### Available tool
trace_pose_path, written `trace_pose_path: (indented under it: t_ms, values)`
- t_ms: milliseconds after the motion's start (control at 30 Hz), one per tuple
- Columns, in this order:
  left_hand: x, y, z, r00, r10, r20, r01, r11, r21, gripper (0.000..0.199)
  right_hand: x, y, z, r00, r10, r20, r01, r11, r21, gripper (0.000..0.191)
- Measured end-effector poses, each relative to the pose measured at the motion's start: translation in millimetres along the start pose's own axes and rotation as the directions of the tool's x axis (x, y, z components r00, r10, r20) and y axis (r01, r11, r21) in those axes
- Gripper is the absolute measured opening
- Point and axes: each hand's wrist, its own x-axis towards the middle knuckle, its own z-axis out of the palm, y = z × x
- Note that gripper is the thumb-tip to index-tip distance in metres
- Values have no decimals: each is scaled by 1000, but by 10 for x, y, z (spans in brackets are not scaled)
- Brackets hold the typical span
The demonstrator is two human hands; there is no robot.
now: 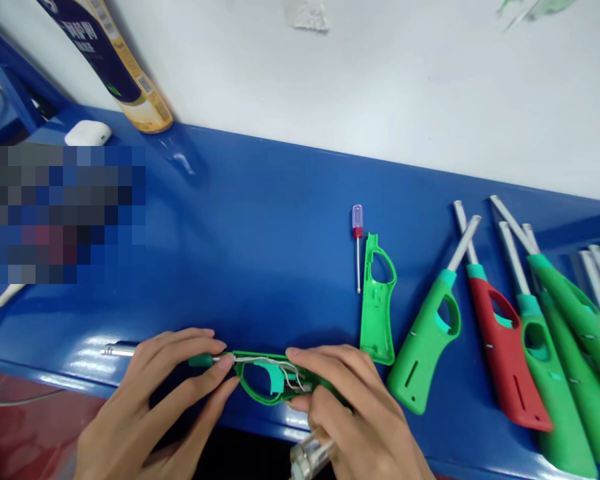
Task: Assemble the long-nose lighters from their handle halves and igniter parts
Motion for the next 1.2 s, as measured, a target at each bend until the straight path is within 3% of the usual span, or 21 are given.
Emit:
trace_pose_path:
  t_ms: [200,333,533,800,933,1200]
  values:
    - [88,-39,-5,998,45,-39,-46,999,-13,18,6,-41,-58,997,-15,-75,9,997,-72,26]
    - [178,-36,-55,998,48,27,-48,999,-3,17,21,-88,-145,983,-60,-176,43,994,-97,29]
    - [213,28,-5,989,117,88,-109,990,-84,24,74,-105,-231,987,-50,-152,27,988,-151,25]
    - [196,5,45,986,117,117,-110,991,-72,32,164,-105,-204,994,-58,-91,46,990,-133,28]
    - [182,5,28,978,128,165,-126,992,-23,35,184,-139,-201,992,-67,-103,53,990,-133,28]
    - [119,18,43,982,124,145,-126,992,9,38,257,-265,-204,979,-81,-186,67,994,-83,29]
